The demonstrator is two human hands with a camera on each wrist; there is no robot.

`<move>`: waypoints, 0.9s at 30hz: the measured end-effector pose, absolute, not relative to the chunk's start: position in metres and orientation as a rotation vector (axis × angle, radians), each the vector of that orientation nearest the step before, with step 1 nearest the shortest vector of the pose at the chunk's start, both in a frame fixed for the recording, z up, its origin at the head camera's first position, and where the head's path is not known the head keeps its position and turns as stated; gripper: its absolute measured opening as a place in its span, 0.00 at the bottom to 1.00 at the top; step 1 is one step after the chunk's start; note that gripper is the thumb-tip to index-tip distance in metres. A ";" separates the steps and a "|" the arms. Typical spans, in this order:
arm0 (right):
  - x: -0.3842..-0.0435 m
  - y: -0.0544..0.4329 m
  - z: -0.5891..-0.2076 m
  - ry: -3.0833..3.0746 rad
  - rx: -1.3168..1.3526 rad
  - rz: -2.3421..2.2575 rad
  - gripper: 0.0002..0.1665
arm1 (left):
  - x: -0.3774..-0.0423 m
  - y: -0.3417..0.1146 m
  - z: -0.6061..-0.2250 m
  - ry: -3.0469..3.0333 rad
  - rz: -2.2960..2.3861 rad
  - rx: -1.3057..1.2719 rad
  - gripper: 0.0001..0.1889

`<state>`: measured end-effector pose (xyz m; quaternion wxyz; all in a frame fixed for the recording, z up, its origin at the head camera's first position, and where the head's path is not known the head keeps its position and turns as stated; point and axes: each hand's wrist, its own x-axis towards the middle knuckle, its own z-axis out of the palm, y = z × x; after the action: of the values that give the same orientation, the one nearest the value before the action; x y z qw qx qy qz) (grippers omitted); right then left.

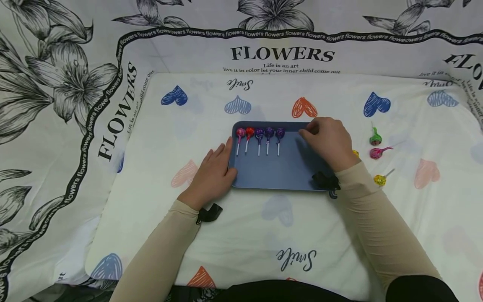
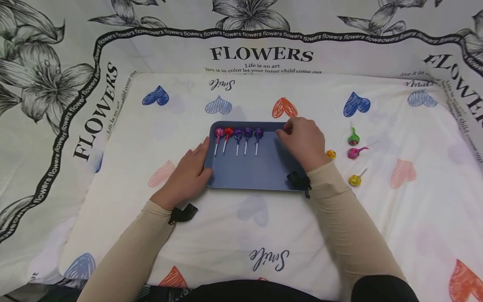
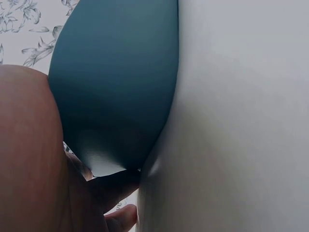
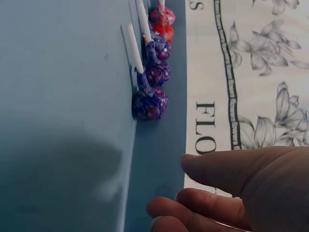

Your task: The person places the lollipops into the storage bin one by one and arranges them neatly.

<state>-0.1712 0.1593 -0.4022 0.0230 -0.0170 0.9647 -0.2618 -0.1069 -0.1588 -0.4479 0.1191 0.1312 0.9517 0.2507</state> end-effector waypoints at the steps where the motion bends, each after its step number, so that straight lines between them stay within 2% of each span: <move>1: -0.171 0.160 -0.402 2.990 -0.052 -0.816 0.22 | -0.107 -0.159 -0.448 2.786 0.731 0.383 0.42; 27: -0.163 0.190 -0.403 3.055 -0.001 -0.928 0.27 | -0.106 -0.159 -0.448 2.780 0.732 0.371 0.43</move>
<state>-0.1629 0.1899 -0.4032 -0.0255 -0.0003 0.9565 -0.2907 -0.1063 -0.1585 -0.4476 0.1214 0.1269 0.9520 0.2505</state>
